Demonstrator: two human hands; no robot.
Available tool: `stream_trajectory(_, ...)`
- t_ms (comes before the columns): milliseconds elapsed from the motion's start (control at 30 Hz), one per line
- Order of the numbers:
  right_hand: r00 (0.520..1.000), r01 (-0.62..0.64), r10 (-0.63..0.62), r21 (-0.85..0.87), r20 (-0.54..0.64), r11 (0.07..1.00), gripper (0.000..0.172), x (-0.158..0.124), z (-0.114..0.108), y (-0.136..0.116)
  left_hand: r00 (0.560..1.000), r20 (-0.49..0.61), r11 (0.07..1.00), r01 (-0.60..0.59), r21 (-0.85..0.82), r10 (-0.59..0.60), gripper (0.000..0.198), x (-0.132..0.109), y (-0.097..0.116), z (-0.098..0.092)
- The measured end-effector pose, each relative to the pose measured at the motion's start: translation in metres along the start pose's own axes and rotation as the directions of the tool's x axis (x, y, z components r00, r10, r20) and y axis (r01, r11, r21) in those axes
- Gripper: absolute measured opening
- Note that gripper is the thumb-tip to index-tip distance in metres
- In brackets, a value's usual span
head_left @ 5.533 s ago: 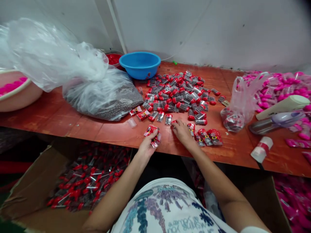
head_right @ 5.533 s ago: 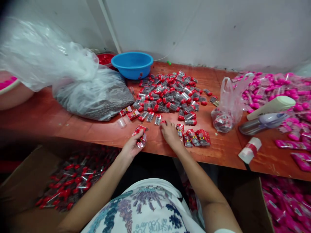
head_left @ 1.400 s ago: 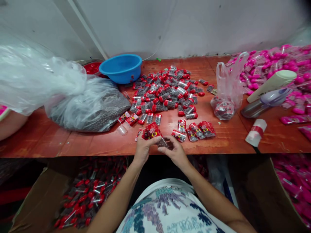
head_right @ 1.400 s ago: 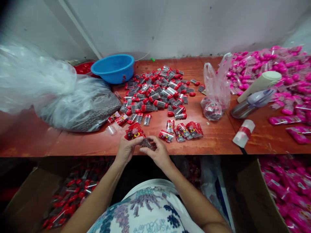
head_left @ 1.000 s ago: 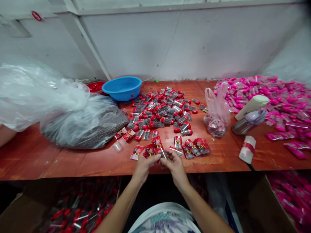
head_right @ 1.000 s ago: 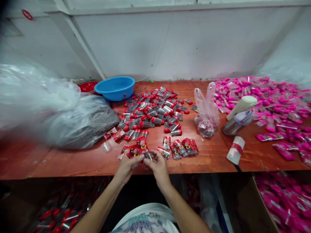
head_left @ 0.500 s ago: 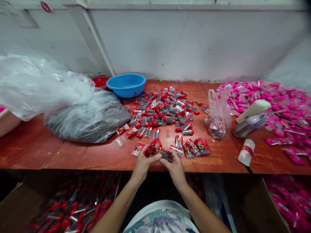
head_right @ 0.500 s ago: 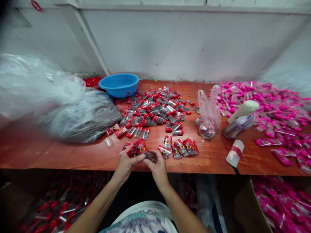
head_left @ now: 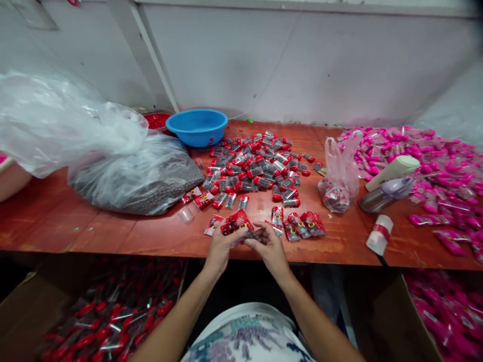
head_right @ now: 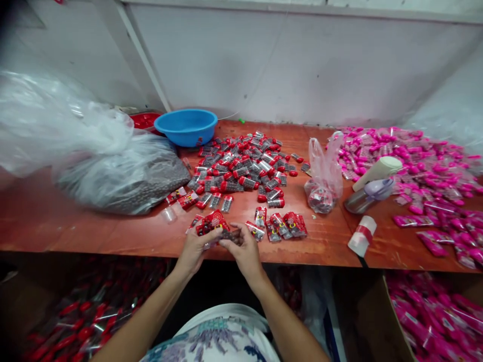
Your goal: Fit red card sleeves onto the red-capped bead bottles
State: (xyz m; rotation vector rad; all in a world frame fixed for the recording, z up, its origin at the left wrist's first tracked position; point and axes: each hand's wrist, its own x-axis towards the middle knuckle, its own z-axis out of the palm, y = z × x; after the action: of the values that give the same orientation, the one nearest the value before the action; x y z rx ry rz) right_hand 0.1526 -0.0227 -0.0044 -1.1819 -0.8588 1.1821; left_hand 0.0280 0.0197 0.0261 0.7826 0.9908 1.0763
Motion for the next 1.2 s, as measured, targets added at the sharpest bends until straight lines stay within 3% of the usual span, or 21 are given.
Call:
stream_trajectory(133, 1.0, 0.005, -0.005, -0.01, -0.018, 1.0, 0.044, 0.0, 0.0, 0.003, 0.997, 0.02, 0.997, 0.069, 0.035, -0.069, 0.032, 0.001, 0.002, -0.001)
stream_trajectory(300, 0.988, 0.126, -0.114, -0.112, 0.104, 0.986, 0.048, 0.004, -0.006, 0.004, 0.996, -0.025, 0.996, 0.086, 0.018, -0.086, 0.031, 0.008, 0.007, -0.006)
stream_trajectory(467, 0.997, 0.081, -0.079, -0.11, 0.022, 0.991, 0.034, 0.008, -0.01, 0.008, 0.987, 0.034, 0.988, 0.157, 0.012, -0.157, 0.03, 0.004, 0.004, 0.002)
stream_trajectory(600, 0.999, 0.039, -0.038, -0.132, 0.014, 0.99, 0.031, 0.013, -0.018, 0.011, 0.982, 0.0, 0.982, 0.188, -0.032, -0.188, 0.036, 0.004, -0.001, 0.003)
stream_trajectory(667, 0.998, 0.052, -0.059, -0.23, -0.025, 0.972, 0.029, 0.016, -0.027, 0.011, 0.979, -0.065, 0.979, 0.191, -0.066, -0.195, 0.037, 0.009, -0.005, -0.004)
stream_trajectory(733, 0.994, 0.071, -0.1, -0.423, -0.045, 0.903, 0.026, 0.021, -0.038, 0.009, 0.961, -0.172, 0.975, 0.204, -0.089, -0.216, 0.036, 0.014, -0.011, -0.015)
stream_trajectory(800, 0.991, 0.097, -0.136, -0.631, -0.014, 0.769, 0.025, 0.027, -0.049, 0.004, 0.937, -0.253, 0.969, 0.225, -0.098, -0.243, 0.035, 0.019, -0.016, -0.026)
stream_trajectory(867, 0.985, 0.129, -0.171, -0.765, 0.026, 0.631, 0.027, 0.038, -0.056, -0.004, 0.926, -0.263, 0.962, 0.251, -0.103, -0.27, 0.031, 0.023, -0.021, -0.033)
stream_trajectory(967, 0.969, 0.142, -0.247, -0.857, 0.018, 0.495, 0.03, 0.071, -0.064, -0.024, 0.92, -0.245, 0.951, 0.283, -0.125, -0.306, 0.027, 0.024, -0.023, -0.035)
stream_trajectory(1067, 0.962, 0.018, -0.256, -0.92, -0.09, 0.392, 0.032, 0.122, -0.071, -0.044, 0.911, -0.241, 0.941, 0.305, -0.148, -0.333, 0.023, 0.02, -0.021, -0.034)
stream_trajectory(1200, 0.945, -0.102, -0.26, -0.932, -0.2, 0.349, 0.041, 0.185, -0.078, -0.057, 0.907, -0.212, 0.929, 0.338, -0.153, -0.365, 0.019, 0.016, -0.019, -0.04)
